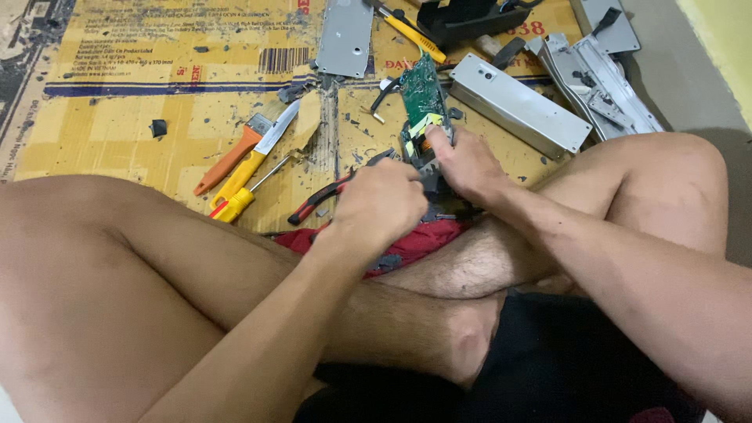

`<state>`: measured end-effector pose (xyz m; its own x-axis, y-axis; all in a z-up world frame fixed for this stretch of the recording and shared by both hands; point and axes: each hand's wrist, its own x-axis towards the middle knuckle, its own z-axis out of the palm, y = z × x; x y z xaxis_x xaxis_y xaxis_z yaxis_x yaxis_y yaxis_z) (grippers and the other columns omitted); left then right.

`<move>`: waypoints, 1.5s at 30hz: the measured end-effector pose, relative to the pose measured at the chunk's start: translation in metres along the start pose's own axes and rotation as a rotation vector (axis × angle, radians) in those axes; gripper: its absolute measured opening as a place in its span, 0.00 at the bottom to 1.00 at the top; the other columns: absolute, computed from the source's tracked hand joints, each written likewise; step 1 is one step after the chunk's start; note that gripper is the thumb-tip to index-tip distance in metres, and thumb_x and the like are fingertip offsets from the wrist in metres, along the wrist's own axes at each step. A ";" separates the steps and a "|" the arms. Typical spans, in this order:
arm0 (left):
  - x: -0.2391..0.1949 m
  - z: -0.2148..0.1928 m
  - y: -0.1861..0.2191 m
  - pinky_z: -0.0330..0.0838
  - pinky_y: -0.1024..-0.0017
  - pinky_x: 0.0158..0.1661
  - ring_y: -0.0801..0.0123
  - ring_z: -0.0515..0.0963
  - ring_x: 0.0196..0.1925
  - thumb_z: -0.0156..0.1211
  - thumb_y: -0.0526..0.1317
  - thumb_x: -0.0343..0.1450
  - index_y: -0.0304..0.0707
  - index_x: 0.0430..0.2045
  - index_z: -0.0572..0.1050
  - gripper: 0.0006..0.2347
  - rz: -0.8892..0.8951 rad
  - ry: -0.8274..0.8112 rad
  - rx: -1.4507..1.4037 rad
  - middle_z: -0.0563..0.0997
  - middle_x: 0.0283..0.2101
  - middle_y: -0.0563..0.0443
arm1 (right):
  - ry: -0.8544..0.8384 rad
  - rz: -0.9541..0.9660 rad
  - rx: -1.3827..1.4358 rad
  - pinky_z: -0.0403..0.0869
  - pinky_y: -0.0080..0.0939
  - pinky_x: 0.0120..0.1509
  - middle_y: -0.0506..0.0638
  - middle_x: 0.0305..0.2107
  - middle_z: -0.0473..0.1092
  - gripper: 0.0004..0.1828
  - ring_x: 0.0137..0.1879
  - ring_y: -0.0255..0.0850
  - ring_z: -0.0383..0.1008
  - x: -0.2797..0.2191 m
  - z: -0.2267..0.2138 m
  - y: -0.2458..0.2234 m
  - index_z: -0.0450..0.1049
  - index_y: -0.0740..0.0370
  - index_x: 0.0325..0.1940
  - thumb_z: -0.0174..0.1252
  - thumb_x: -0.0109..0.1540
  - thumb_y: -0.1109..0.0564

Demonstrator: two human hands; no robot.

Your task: The person sits on the floor and uses a screwdriver and pliers to disassemble a small electronic device attached to a circuit board. They remove screws, pry open the casing, and manipulate internal components and wires.

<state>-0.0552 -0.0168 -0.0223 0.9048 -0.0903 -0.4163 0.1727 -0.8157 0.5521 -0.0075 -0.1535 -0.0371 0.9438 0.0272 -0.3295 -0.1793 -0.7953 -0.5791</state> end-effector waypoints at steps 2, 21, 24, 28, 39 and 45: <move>0.015 0.017 -0.012 0.76 0.51 0.52 0.45 0.82 0.53 0.47 0.45 0.70 0.51 0.44 0.83 0.16 -0.032 0.010 0.055 0.84 0.45 0.40 | 0.016 0.012 0.004 0.61 0.65 0.72 0.69 0.54 0.70 0.44 0.68 0.61 0.65 -0.004 0.001 0.000 0.70 0.64 0.63 0.33 0.63 0.28; 0.045 0.010 -0.005 0.81 0.43 0.41 0.43 0.86 0.38 0.53 0.40 0.70 0.42 0.32 0.85 0.11 0.133 0.070 0.196 0.84 0.29 0.37 | -0.064 0.061 0.033 0.55 0.63 0.77 0.67 0.64 0.63 0.49 0.74 0.61 0.58 -0.001 -0.005 0.004 0.62 0.61 0.71 0.30 0.60 0.24; 0.038 -0.017 0.013 0.80 0.42 0.40 0.42 0.85 0.42 0.52 0.40 0.71 0.28 0.42 0.79 0.14 0.072 0.018 0.187 0.83 0.34 0.33 | -0.018 0.013 0.030 0.60 0.69 0.71 0.74 0.55 0.68 0.47 0.68 0.68 0.64 0.001 -0.002 0.013 0.68 0.68 0.63 0.33 0.61 0.25; 0.017 -0.031 0.051 0.74 0.44 0.54 0.46 0.81 0.55 0.41 0.40 0.74 0.33 0.47 0.79 0.18 0.038 -0.081 0.291 0.84 0.46 0.42 | 0.035 0.020 0.022 0.65 0.70 0.66 0.73 0.51 0.71 0.38 0.64 0.68 0.67 0.011 0.016 0.014 0.69 0.66 0.59 0.38 0.63 0.32; 0.046 -0.021 0.034 0.74 0.53 0.56 0.54 0.80 0.59 0.40 0.49 0.70 0.39 0.51 0.78 0.23 -0.029 -0.031 0.219 0.83 0.51 0.46 | 0.060 0.032 -0.040 0.69 0.70 0.62 0.72 0.46 0.74 0.36 0.60 0.67 0.72 0.010 0.024 0.006 0.70 0.63 0.59 0.38 0.64 0.32; 0.020 -0.023 0.039 0.67 0.56 0.64 0.56 0.75 0.65 0.31 0.56 0.71 0.36 0.55 0.74 0.29 -0.076 -0.015 0.036 0.80 0.56 0.43 | 0.028 0.018 -0.003 0.65 0.70 0.67 0.72 0.49 0.72 0.41 0.64 0.69 0.67 0.026 0.021 0.022 0.68 0.66 0.61 0.32 0.65 0.30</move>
<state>-0.0218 -0.0373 0.0080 0.8837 -0.0350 -0.4668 0.2266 -0.8405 0.4921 0.0079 -0.1573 -0.0739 0.9478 -0.0036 -0.3189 -0.1951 -0.7975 -0.5710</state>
